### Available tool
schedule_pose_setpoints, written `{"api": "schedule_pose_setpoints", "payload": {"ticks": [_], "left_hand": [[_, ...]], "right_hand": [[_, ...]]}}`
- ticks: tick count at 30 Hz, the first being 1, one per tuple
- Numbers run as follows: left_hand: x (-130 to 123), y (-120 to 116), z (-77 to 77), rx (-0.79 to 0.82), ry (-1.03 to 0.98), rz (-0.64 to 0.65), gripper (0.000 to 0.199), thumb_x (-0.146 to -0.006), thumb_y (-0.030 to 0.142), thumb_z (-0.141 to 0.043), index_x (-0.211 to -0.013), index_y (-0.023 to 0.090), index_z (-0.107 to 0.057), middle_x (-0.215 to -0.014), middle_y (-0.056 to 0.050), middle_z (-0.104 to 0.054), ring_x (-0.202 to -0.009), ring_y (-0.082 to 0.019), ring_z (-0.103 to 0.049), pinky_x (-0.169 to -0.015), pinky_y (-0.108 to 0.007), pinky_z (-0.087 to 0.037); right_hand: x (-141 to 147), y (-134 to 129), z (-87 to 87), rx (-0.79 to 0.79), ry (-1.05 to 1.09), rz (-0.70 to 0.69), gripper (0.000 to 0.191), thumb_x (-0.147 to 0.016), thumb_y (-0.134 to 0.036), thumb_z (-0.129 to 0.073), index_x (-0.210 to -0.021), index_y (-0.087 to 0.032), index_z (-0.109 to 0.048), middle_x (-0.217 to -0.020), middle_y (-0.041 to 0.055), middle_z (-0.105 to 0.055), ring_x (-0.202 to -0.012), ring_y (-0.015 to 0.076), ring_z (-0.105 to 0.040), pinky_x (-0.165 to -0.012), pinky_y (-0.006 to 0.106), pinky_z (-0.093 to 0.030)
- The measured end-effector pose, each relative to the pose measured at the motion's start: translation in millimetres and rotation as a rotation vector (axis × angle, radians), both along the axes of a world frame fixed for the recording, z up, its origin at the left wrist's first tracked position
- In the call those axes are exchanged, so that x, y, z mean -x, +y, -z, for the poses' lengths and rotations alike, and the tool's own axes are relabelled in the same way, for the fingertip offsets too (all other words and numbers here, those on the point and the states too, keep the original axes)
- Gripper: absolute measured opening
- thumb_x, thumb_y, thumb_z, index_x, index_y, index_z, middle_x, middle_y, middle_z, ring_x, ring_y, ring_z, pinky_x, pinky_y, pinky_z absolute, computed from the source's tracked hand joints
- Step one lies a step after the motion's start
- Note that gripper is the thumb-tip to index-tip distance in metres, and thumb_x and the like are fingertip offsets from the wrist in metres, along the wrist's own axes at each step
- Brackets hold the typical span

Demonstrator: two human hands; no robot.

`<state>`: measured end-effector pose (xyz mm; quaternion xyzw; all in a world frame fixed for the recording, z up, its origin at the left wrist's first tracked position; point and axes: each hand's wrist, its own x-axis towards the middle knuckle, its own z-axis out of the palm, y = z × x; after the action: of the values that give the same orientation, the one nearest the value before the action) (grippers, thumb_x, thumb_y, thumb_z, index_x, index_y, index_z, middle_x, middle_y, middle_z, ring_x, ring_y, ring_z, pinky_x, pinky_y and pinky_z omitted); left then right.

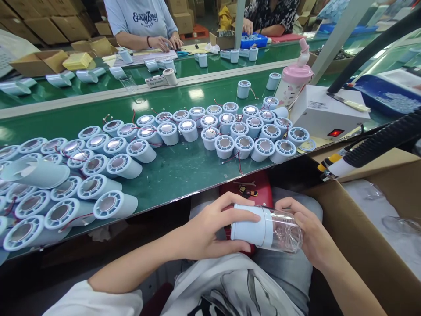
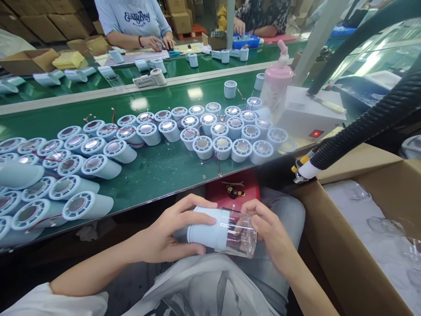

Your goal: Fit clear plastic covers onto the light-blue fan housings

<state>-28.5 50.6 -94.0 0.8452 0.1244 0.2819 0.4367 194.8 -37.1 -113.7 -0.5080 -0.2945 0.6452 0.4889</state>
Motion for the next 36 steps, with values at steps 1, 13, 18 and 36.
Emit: {"api": "schedule_pose_setpoints", "payload": {"ticks": [1,13,18,36], "left_hand": [[0.1,0.2,-0.1,-0.009,0.003,0.004,0.043,-0.081,0.03,-0.071,-0.122,0.023,-0.059,-0.122,-0.012,-0.053,-0.109,-0.021,-0.056,-0.093,-0.032,-0.051],[2.4,-3.8,-5.0,-0.037,0.009,0.052,0.012,-0.087,0.022,-0.063,-0.096,0.021,-0.071,-0.122,-0.011,-0.048,-0.11,-0.02,-0.056,-0.088,-0.027,-0.053],[2.7,-1.9,-1.7,-0.058,0.023,-0.009,0.04,-0.083,0.029,-0.068,-0.12,0.021,-0.057,-0.121,-0.013,-0.052,-0.11,-0.021,-0.056,-0.093,-0.033,-0.051],[3.3,-3.4,-1.9,0.006,-0.03,0.029,0.026,-0.081,0.019,-0.07,-0.106,0.022,-0.067,-0.122,-0.011,-0.052,-0.111,-0.02,-0.057,-0.091,-0.029,-0.051]], "right_hand": [[0.8,0.0,-0.5,-0.002,0.014,-0.005,0.042,-0.076,-0.061,-0.067,-0.085,-0.021,-0.057,-0.063,-0.0036,-0.048,-0.046,0.0091,-0.041,-0.038,0.018,-0.038],[1.2,-2.1,1.4,-0.015,0.005,-0.01,0.043,-0.076,-0.06,-0.068,-0.084,-0.02,-0.057,-0.061,-0.0041,-0.048,-0.047,0.0075,-0.039,-0.041,0.015,-0.037],[2.3,-1.2,1.1,0.002,0.035,-0.024,0.043,-0.078,-0.061,-0.065,-0.086,-0.02,-0.056,-0.06,-0.0041,-0.048,-0.043,0.0086,-0.042,-0.036,0.017,-0.039],[4.1,-2.0,-0.2,0.014,0.073,-0.039,0.044,-0.075,-0.06,-0.07,-0.086,-0.02,-0.056,-0.064,-0.0041,-0.054,-0.046,0.0076,-0.048,-0.04,0.015,-0.042]]}}
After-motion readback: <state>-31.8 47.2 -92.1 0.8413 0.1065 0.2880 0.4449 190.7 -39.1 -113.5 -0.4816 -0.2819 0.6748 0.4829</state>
